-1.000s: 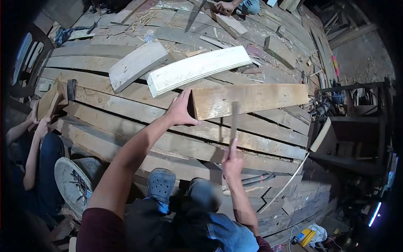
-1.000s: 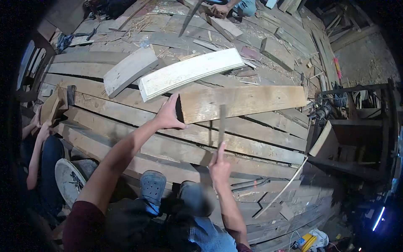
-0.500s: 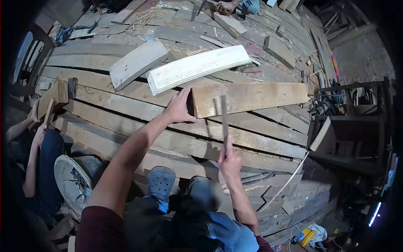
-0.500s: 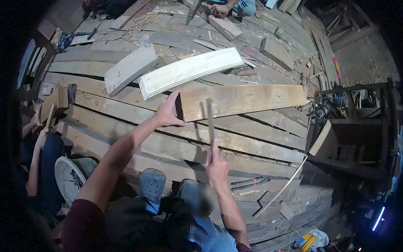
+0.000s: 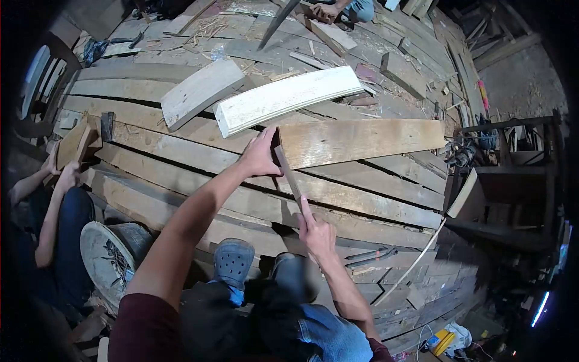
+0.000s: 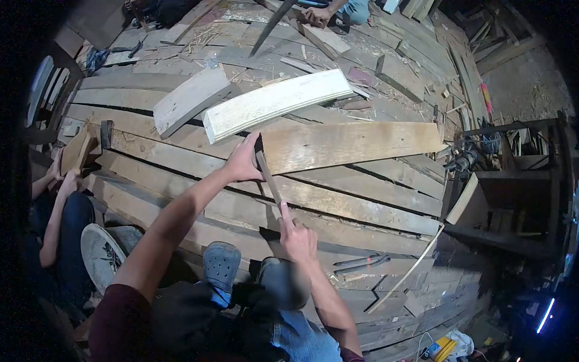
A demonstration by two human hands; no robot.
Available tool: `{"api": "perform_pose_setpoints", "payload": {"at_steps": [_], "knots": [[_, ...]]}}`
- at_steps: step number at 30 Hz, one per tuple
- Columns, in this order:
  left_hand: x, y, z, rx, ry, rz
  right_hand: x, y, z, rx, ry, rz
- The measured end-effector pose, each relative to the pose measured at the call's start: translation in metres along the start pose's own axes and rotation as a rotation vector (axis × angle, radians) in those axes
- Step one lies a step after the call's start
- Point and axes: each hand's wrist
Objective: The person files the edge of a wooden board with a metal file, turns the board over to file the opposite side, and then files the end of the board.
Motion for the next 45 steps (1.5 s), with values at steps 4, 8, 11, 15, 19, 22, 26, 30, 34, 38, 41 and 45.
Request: {"api": "perform_pose_setpoints", "payload": {"at_steps": [4, 8, 11, 15, 19, 22, 26, 30, 34, 38, 41, 45], "knots": [[-0.003, -0.006, 0.0, -0.007, 0.004, 0.007, -0.001, -0.011, 0.005, 0.03, -0.146, 0.035], [-0.001, -0.004, 0.0, -0.01, -0.002, 0.001, -0.004, -0.022, 0.01, 0.163, -0.174, 0.021], [-0.003, -0.007, -0.002, -0.009, -0.007, 0.013, 0.002, -0.025, 0.007, 0.168, -0.108, 0.014], [-0.003, -0.008, -0.002, -0.002, -0.012, 0.0, 0.003, -0.014, 0.001, 0.027, -0.098, 0.035], [-0.004, -0.007, -0.001, -0.015, -0.001, 0.001, -0.001, -0.007, 0.004, 0.08, -0.072, 0.024], [-0.006, -0.01, -0.001, -0.066, 0.031, -0.03, -0.001, -0.013, 0.02, 0.121, -0.2, 0.038], [-0.004, -0.011, -0.001, -0.042, 0.018, 0.016, 0.002, -0.016, 0.03, 0.166, -0.111, -0.018], [-0.007, -0.014, -0.001, -0.056, 0.029, 0.001, 0.002, -0.009, 0.025, -0.023, -0.066, -0.043], [-0.007, -0.011, -0.001, -0.086, 0.052, 0.006, 0.001, -0.003, 0.02, -0.037, -0.048, 0.021], [-0.003, -0.003, 0.0, -0.058, 0.028, 0.019, 0.003, -0.01, 0.02, 0.067, -0.169, 0.078], [-0.005, -0.007, 0.0, -0.054, 0.034, 0.024, 0.003, -0.022, 0.023, 0.149, -0.226, 0.058], [-0.005, -0.01, -0.002, -0.022, -0.004, 0.009, -0.003, -0.032, 0.027, 0.296, -0.162, 0.049]]}}
Point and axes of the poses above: each hand's wrist, its own z-axis towards the middle knuckle, its own x-axis out of the palm, y = z × x, and after that the axes turned 11 degrees about -z, right-handed
